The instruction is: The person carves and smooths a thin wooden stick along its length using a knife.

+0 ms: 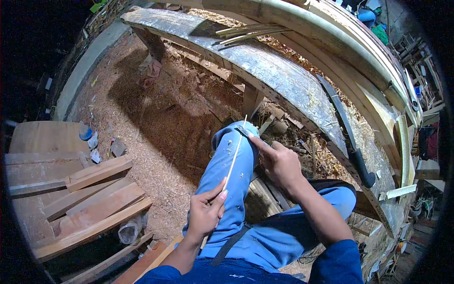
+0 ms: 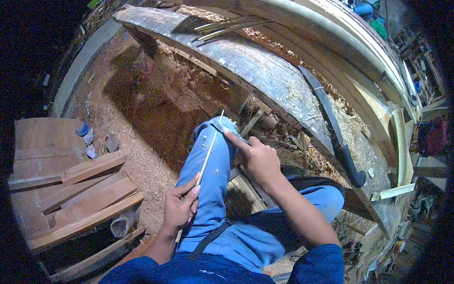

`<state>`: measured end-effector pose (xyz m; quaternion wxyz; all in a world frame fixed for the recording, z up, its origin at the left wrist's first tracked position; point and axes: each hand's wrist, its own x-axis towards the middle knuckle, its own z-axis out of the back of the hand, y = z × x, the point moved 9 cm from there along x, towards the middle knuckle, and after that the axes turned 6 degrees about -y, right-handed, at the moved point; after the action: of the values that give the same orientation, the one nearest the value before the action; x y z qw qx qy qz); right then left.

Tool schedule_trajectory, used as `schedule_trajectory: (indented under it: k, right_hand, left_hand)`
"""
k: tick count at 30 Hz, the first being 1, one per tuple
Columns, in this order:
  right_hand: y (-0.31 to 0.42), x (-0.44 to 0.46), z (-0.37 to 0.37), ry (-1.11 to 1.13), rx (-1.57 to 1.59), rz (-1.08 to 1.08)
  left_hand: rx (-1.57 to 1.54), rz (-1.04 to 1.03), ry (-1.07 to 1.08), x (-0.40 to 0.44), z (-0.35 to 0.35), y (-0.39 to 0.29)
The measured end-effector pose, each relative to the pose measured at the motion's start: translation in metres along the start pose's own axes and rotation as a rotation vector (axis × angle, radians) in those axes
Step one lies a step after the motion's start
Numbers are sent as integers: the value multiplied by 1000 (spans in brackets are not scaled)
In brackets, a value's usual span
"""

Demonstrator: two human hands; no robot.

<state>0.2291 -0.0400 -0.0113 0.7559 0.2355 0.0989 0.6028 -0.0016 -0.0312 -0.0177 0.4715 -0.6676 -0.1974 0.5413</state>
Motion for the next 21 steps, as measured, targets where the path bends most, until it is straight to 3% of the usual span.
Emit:
schedule_trajectory:
  k: [10,16,21]
  right_hand:
    - [31,-24,4,57,26,41]
    - [33,-25,-2,73,-60,86]
    - [11,-11,6,-43,-70,3]
  left_hand:
    - [57,-151,-38,38,-10,-16]
    - [29,-61,-32,25,-4,-11]
    - [32,1,-32,4,-3,-2]
